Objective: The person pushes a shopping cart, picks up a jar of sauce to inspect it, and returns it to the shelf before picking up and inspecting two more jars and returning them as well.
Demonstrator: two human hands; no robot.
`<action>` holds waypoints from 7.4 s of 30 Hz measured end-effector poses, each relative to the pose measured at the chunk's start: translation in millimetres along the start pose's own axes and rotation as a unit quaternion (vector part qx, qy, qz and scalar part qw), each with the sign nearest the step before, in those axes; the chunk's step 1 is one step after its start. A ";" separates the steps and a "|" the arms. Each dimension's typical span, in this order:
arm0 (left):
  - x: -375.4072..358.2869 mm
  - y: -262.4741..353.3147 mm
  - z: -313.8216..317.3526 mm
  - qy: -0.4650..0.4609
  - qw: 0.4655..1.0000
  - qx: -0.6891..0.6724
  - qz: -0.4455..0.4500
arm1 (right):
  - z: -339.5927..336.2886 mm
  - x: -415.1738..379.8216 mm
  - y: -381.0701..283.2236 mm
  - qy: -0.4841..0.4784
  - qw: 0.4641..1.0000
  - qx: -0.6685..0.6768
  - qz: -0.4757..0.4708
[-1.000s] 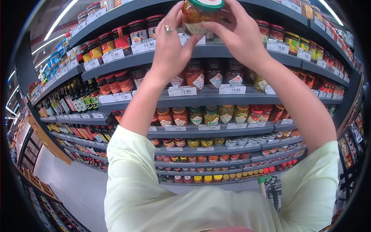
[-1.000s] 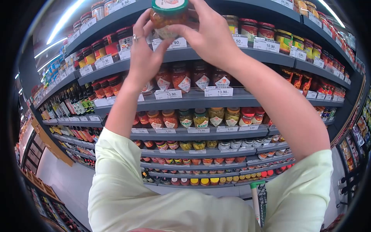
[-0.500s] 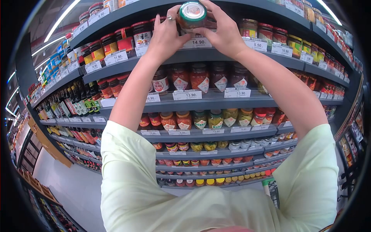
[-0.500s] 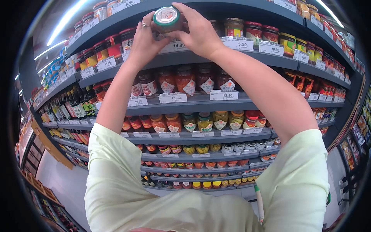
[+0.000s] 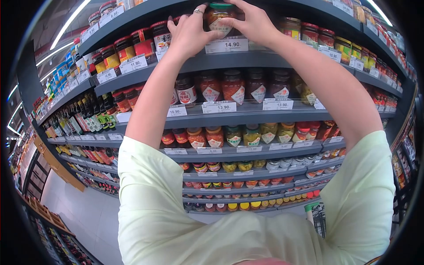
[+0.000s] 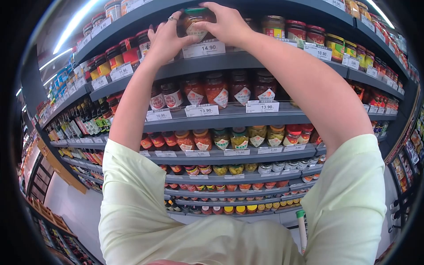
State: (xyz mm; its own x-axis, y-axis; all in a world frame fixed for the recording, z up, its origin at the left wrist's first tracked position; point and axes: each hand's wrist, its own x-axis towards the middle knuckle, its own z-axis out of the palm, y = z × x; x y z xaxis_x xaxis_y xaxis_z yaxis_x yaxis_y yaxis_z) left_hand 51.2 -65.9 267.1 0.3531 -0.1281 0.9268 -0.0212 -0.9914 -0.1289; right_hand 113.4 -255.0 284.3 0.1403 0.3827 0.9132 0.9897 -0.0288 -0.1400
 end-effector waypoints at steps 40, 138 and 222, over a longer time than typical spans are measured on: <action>13.3 -14.0 -13.9 -0.020 0.988 0.129 0.081 | 10.0 21.6 15.6 -0.181 0.966 -0.088 0.165; -408.1 394.7 87.8 -0.598 0.655 -0.316 0.336 | -187.4 -1016.5 -84.1 -0.161 0.190 -0.387 0.888; -335.4 264.3 47.9 -0.083 0.780 -0.620 -0.032 | -18.0 -397.5 -113.2 0.376 0.685 0.336 0.526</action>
State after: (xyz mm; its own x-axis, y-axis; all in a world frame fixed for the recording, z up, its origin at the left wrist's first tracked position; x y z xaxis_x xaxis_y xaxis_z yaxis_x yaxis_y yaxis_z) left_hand -28.0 -283.7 -94.7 0.5041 -0.1744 0.8459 -0.8502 -0.2726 0.4504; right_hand -53.9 -420.5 -55.9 0.9904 -0.1155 0.0757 0.1306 0.6051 -0.7854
